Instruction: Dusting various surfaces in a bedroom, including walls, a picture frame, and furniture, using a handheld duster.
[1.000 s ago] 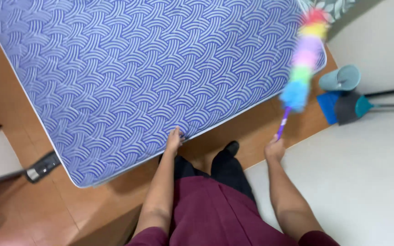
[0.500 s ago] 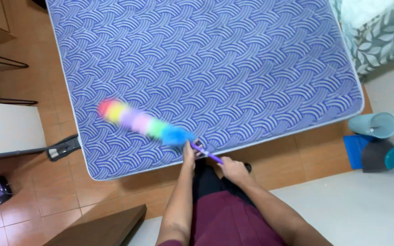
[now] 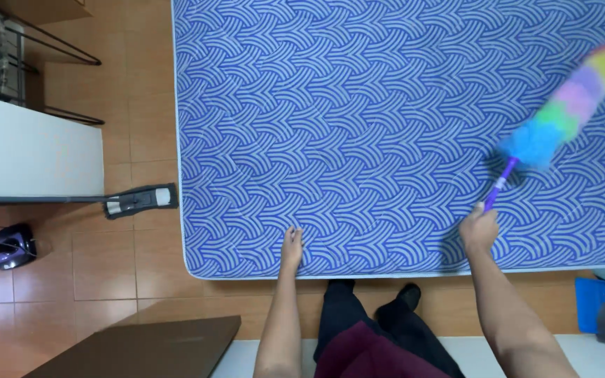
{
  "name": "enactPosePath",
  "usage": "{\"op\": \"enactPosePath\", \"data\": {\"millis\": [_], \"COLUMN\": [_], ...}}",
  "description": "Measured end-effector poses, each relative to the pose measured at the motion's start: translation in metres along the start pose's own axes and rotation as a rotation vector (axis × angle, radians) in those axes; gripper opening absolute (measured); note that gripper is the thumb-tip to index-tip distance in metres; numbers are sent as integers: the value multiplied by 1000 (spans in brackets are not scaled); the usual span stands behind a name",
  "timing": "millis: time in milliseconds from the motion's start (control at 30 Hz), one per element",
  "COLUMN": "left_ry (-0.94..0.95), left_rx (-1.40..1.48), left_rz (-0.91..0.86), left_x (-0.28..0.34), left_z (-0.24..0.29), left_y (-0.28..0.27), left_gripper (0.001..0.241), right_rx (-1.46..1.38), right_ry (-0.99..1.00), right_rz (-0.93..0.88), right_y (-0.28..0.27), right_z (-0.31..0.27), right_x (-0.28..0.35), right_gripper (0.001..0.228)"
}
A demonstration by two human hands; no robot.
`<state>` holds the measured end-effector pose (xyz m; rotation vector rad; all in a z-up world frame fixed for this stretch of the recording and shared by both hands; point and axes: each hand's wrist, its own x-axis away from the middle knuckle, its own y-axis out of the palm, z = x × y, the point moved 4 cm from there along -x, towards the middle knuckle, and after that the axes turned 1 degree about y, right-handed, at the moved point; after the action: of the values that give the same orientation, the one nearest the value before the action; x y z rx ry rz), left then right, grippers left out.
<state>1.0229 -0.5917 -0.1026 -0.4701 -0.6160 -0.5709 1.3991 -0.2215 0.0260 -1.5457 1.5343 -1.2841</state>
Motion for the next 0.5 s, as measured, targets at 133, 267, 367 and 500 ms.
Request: {"op": "enactPosePath", "data": {"millis": [133,267,367,500], "left_ry": [57,-20,-64,47], "left_rx": [-85,64,49,-146], "left_rz": [-22,-156,-190,-147], "left_x": [-26,-30,-10,1], "left_z": [-40,-21,19,53], "left_y": [18,69,95,102], "left_gripper": [65,66,67,68], "right_rx": [-13,112,143,308], "right_ry": [-168,-780,-726,-545], "right_rz": [-140,-271,-386,-287], "right_y": [46,81,84,123], "right_z": [-36,-98,-100,33], "right_x": [80,179,182,79], "right_gripper": [49,31,31,26]}}
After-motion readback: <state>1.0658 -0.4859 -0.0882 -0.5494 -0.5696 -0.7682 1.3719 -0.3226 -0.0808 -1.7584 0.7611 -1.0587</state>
